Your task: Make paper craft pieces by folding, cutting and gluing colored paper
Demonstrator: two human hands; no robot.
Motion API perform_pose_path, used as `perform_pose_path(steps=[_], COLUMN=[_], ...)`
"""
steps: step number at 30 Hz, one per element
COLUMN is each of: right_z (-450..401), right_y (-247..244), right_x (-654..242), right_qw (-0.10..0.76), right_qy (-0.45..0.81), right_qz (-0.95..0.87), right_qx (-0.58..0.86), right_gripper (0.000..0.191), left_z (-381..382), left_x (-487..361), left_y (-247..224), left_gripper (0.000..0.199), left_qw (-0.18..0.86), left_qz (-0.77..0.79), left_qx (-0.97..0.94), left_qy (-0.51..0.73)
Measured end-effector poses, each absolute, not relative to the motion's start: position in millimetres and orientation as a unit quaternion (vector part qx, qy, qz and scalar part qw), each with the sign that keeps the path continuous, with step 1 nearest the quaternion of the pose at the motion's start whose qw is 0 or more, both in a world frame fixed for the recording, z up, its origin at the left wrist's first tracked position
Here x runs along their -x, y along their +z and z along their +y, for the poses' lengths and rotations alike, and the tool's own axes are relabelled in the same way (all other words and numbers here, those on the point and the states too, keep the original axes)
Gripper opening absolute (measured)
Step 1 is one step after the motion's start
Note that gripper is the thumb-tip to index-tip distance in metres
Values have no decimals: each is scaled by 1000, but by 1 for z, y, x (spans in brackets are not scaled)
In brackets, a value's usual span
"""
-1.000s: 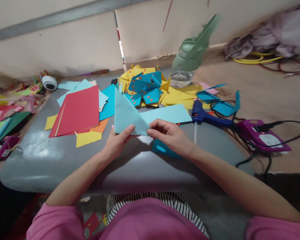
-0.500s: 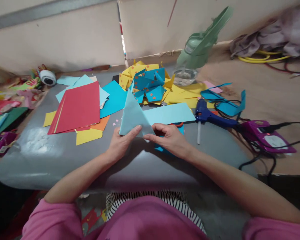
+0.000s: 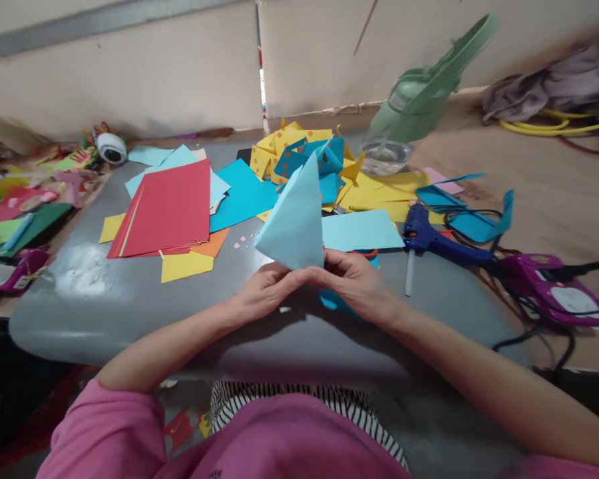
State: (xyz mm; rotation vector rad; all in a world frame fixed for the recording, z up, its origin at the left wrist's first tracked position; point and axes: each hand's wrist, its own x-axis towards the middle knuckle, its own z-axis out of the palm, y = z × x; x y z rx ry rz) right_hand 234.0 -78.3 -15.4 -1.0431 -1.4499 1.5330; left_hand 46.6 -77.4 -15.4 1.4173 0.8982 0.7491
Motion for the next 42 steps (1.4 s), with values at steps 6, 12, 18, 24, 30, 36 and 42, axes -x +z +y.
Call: perform_pose_path(steps=[6, 12, 18, 24, 30, 36, 42], right_z=[-80, -78, -77, -77, -77, -78, -73], right_y=[-14, -16, -14, -12, -12, -16, -13], right_x=[-231, -235, -235, -237, -239, -235, -244], right_qw=[385, 379, 375, 376, 353, 362, 367], right_qy=[601, 583, 569, 556, 536, 545, 474], right_qz=[-581, -580, -587, -594, -622, -620, -625], right_qx=[392, 425, 438, 443, 449, 433, 500], right_gripper=[34, 34, 34, 35, 39, 40, 40], left_z=[-80, -74, -70, -69, -73, -82, -67], left_x=[-42, -40, -37, -35, -38, -49, -36], left_y=[-18, -24, -20, -20, -18, -22, -25], left_gripper=[69, 51, 48, 55, 60, 54, 49], left_qw=[579, 659, 690, 691, 652, 602, 604], left_qz=[440, 359, 327, 346, 426, 408, 433], left_qx=[-595, -469, -435, -448, -526, -562, -459], left_qy=[344, 465, 478, 450, 341, 394, 487])
